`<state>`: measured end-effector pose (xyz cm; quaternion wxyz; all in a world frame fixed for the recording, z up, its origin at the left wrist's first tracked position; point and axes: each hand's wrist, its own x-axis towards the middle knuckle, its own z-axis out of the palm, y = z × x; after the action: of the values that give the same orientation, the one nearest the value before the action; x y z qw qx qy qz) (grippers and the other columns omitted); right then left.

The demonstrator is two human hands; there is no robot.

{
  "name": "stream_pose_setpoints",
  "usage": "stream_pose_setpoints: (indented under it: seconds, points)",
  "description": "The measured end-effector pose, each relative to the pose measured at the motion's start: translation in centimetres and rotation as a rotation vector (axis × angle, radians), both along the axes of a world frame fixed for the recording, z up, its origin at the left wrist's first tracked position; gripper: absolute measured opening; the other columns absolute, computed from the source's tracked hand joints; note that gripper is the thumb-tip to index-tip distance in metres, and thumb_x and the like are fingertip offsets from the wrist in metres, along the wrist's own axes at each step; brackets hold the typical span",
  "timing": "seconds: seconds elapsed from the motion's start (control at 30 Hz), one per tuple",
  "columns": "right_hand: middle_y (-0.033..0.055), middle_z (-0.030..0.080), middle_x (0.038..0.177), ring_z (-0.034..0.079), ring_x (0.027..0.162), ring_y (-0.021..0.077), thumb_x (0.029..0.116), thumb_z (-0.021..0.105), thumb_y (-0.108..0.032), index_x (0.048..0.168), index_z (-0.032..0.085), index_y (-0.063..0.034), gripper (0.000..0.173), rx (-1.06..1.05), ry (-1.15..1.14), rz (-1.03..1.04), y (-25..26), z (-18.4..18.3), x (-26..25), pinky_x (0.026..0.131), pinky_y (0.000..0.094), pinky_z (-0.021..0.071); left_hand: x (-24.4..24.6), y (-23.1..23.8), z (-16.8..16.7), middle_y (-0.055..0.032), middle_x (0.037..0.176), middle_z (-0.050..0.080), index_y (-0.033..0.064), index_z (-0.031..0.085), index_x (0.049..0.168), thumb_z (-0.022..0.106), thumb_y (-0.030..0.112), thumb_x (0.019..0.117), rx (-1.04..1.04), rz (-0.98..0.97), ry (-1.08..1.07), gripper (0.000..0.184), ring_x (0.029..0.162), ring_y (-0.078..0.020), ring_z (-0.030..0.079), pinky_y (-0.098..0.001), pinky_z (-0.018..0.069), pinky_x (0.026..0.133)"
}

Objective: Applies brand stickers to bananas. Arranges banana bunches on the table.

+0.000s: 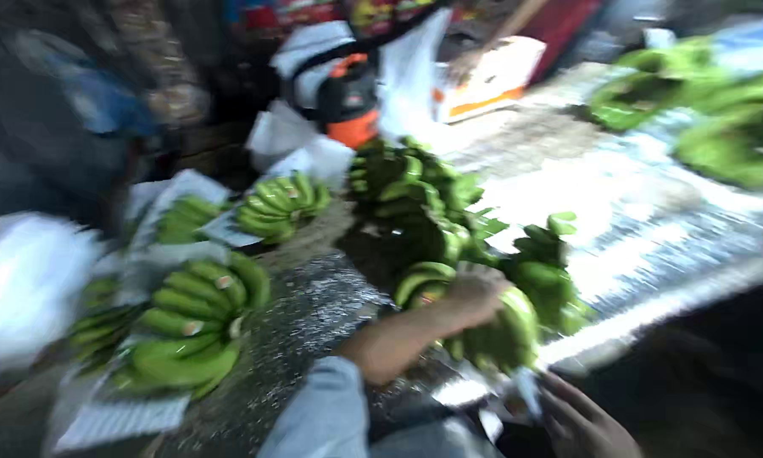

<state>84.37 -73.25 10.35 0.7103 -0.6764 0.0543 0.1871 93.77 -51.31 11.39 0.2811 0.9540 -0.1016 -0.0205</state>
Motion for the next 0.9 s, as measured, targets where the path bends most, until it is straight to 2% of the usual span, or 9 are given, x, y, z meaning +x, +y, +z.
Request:
stream_pose_setpoints:
  seconds: [0.07, 0.17, 0.27, 0.43, 0.57, 0.7, 0.8, 0.87, 0.9]
  points:
    - [0.0021, 0.072, 0.097, 0.069, 0.078, 0.008, 0.0922, 0.06, 0.003, 0.116, 0.065, 0.0012, 0.025, -0.015, 0.042, -0.181, 0.9, -0.5, 0.5, 0.068, 0.0265, 0.0597, -2.5, -0.2, 1.6, -0.0112, 0.127, 0.07, 0.0068, 0.076, 0.114, 0.067, 0.02, 0.0987, -0.175, -0.159, 0.03, 0.023, 0.127, -0.0259, 0.06, -0.0505, 0.0356, 0.117]
    - [0.0076, 0.071, 0.098, 0.068, 0.076, 0.0112, 0.0926, 0.061, 0.004, 0.116, 0.066, 0.004, 0.024, -0.006, 0.108, -0.208, 1.4, -0.4, 0.9, 0.067, 0.0282, 0.0593, -6.1, -0.9, 1.5, -0.0101, 0.115, 0.075, 0.0057, 0.078, 0.111, 0.07, 0.018, 0.0951, -0.253, -0.349, 0.046, 0.021, 0.117, -0.0253, 0.066, -0.0578, 0.03, 0.119]
    - [0.006, 0.071, 0.094, 0.066, 0.073, 0.0091, 0.093, 0.062, 0.006, 0.115, 0.067, 0.0039, 0.022, 0.01, 0.136, -0.181, 1.9, 0.1, 0.8, 0.066, 0.0251, 0.0576, -8.0, -2.1, 0.4, -0.0106, 0.111, 0.075, 0.0081, 0.077, 0.115, 0.069, 0.005, 0.0901, -0.145, -0.327, -0.051, 0.027, 0.11, -0.0291, 0.069, -0.0632, 0.0332, 0.115]
    - [0.0072, 0.07, 0.102, 0.066, 0.074, 0.009, 0.0901, 0.062, 0.008, 0.115, 0.067, 0.0035, 0.026, 0.041, 0.183, -0.222, 2.2, 0.2, 0.7, 0.065, 0.0233, 0.0572, -9.3, -2.2, -1.6, -0.0056, 0.103, 0.076, 0.0115, 0.081, 0.097, 0.072, 0.003, 0.0857, -0.167, -0.269, -0.277, 0.016, 0.103, -0.0257, 0.072, -0.0671, 0.039, 0.109]
    - [0.0067, 0.07, 0.103, 0.066, 0.075, 0.0081, 0.0884, 0.063, 0.009, 0.116, 0.067, 0.0032, 0.028, 0.033, 0.176, -0.176, 2.5, -0.1, 0.3, 0.066, 0.0227, 0.0572, -10.0, -2.4, -3.2, -0.0035, 0.093, 0.075, 0.0114, 0.076, 0.082, 0.069, 0.005, 0.0877, -0.117, -0.228, -0.477, 0.011, 0.098, -0.0212, 0.073, -0.0619, 0.0398, 0.111]
    - [0.0091, 0.069, 0.108, 0.066, 0.073, 0.0097, 0.0911, 0.06, 0.009, 0.123, 0.063, 0.0038, 0.033, 0.112, 0.306, -0.205, 2.5, -0.9, 0.4, 0.065, 0.0238, 0.057, -10.9, -1.9, -5.2, -0.0053, 0.1, 0.075, 0.011, 0.072, 0.083, 0.062, 0.007, 0.0959, -0.25, -0.288, -0.643, 0.017, 0.109, -0.0201, 0.069, -0.0453, 0.0426, 0.114]
    - [0.0095, 0.067, 0.107, 0.064, 0.074, 0.0091, 0.0923, 0.059, 0.009, 0.126, 0.061, 0.004, 0.034, 0.086, 0.308, -0.294, 1.7, -2.8, 0.7, 0.064, 0.0229, 0.0557, -10.3, -0.5, -5.6, -0.015, 0.102, 0.073, -0.0023, 0.072, 0.09, 0.066, 0.007, 0.096, -0.502, -0.206, -0.365, 0.013, 0.108, -0.0226, 0.07, -0.0352, 0.0548, 0.101]
    - [0.008, 0.069, 0.104, 0.064, 0.076, 0.0085, 0.0917, 0.061, 0.009, 0.119, 0.065, 0.003, 0.028, 0.027, 0.258, -0.346, 1.0, -3.6, 0.9, 0.065, 0.0228, 0.0545, -8.3, 0.5, -5.3, -0.0183, 0.1, 0.073, -0.0078, 0.071, 0.098, 0.065, 0.004, 0.0952, -0.432, 0.011, -0.08, 0.014, 0.096, -0.0229, 0.072, -0.0363, 0.0584, 0.09]
    - [0.0075, 0.07, 0.102, 0.065, 0.076, 0.0085, 0.0919, 0.062, 0.008, 0.115, 0.067, 0.0029, 0.024, 0.004, 0.245, -0.356, 0.7, -3.6, 1.0, 0.065, 0.0229, 0.0546, -6.8, 0.8, -5.7, -0.0196, 0.103, 0.073, -0.0078, 0.071, 0.104, 0.063, 0.006, 0.0976, -0.327, 0.073, 0.037, 0.017, 0.097, -0.0263, 0.072, -0.04, 0.0577, 0.092]
